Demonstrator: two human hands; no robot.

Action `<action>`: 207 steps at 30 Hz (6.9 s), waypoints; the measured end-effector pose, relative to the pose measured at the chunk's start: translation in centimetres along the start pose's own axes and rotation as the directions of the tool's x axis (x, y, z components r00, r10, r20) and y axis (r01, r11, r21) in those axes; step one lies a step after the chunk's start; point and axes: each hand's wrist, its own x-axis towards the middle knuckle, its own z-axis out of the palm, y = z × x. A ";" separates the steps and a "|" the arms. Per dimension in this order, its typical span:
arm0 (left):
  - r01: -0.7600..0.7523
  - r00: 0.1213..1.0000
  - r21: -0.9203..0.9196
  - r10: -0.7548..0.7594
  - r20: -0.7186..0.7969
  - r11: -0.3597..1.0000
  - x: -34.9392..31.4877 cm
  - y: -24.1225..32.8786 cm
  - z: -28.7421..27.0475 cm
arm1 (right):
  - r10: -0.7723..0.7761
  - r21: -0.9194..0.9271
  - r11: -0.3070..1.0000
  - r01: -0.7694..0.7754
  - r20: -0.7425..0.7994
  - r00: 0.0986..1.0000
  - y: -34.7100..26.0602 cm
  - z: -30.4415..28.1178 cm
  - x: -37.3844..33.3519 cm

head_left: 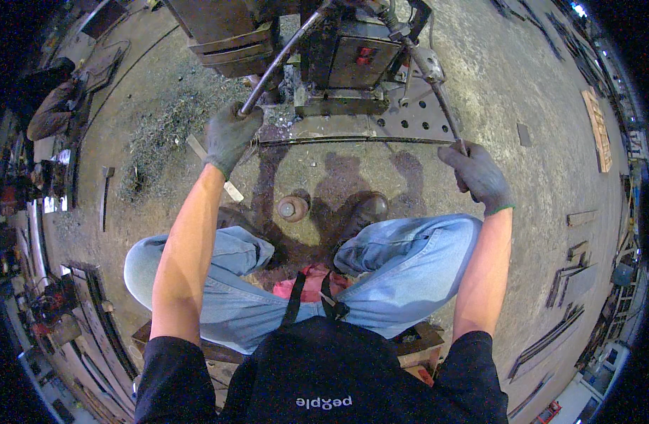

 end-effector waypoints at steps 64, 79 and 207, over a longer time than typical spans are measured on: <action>-0.029 0.999 -0.060 0.032 0.041 0.998 0.1 -0.8 1.0 | -0.034 0.014 0.999 0.036 -0.134 0.990 0.0 0.2 0.0; -0.060 0.998 -0.093 0.056 -0.043 0.994 -0.7 -1.3 1.1 | 0.012 -0.011 1.000 -0.015 -0.222 0.975 -1.8 2.3 -0.4; -0.654 0.756 -0.427 0.515 -0.405 0.625 -6.1 37.6 -17.9 | -0.720 0.784 0.508 0.357 0.159 0.676 -15.6 16.6 -2.7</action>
